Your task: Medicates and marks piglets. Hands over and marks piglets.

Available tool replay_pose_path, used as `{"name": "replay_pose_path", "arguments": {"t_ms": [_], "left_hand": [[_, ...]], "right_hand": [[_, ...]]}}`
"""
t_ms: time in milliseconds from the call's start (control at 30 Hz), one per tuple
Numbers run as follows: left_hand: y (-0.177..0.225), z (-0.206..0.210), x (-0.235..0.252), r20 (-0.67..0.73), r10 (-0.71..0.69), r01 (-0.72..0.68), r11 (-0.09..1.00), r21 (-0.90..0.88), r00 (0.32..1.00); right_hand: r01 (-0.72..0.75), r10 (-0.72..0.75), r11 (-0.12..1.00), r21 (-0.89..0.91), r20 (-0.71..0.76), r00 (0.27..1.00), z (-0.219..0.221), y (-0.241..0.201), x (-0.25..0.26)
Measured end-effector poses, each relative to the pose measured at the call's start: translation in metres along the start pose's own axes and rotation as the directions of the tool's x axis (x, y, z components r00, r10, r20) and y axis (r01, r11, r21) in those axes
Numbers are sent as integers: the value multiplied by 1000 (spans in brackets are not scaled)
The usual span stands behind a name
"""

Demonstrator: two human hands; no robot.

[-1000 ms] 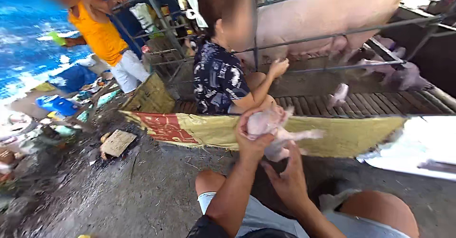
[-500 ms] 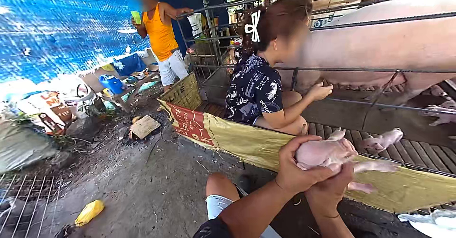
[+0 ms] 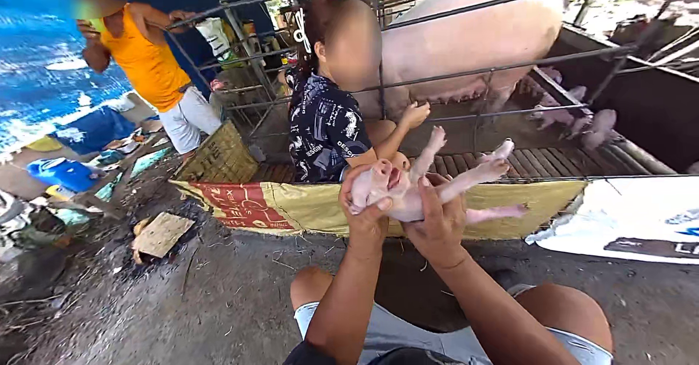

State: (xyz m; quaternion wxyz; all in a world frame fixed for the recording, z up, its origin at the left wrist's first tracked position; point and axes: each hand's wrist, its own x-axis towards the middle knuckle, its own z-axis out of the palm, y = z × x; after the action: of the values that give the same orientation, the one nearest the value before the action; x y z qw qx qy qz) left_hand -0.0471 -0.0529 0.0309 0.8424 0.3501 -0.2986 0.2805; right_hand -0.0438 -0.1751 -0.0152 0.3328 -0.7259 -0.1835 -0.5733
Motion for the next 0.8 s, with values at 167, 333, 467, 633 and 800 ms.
{"name": "replay_pose_path", "arguments": {"t_ms": [167, 333, 467, 633, 800], "left_hand": [[0, 1, 0, -22, 16, -16, 1000, -9, 1000], [1, 0, 1, -20, 14, -14, 1000, -14, 1000], [3, -1, 2, -18, 9, -9, 1000, -5, 1000], [6, -2, 3, -13, 15, -16, 1000, -7, 1000], [6, -2, 4, -11, 16, -16, 999, -28, 1000]], "right_hand": [[-4, 3, 1000, -24, -9, 1000, 2, -3, 1], [11, -11, 999, -32, -3, 1000, 4, -3, 2], [12, -13, 999, -32, -5, 1000, 5, -4, 2], [19, -19, 1000, -10, 5, 1000, 5, -4, 3], [23, -23, 1000, -10, 14, 1000, 5, -5, 3]]}}
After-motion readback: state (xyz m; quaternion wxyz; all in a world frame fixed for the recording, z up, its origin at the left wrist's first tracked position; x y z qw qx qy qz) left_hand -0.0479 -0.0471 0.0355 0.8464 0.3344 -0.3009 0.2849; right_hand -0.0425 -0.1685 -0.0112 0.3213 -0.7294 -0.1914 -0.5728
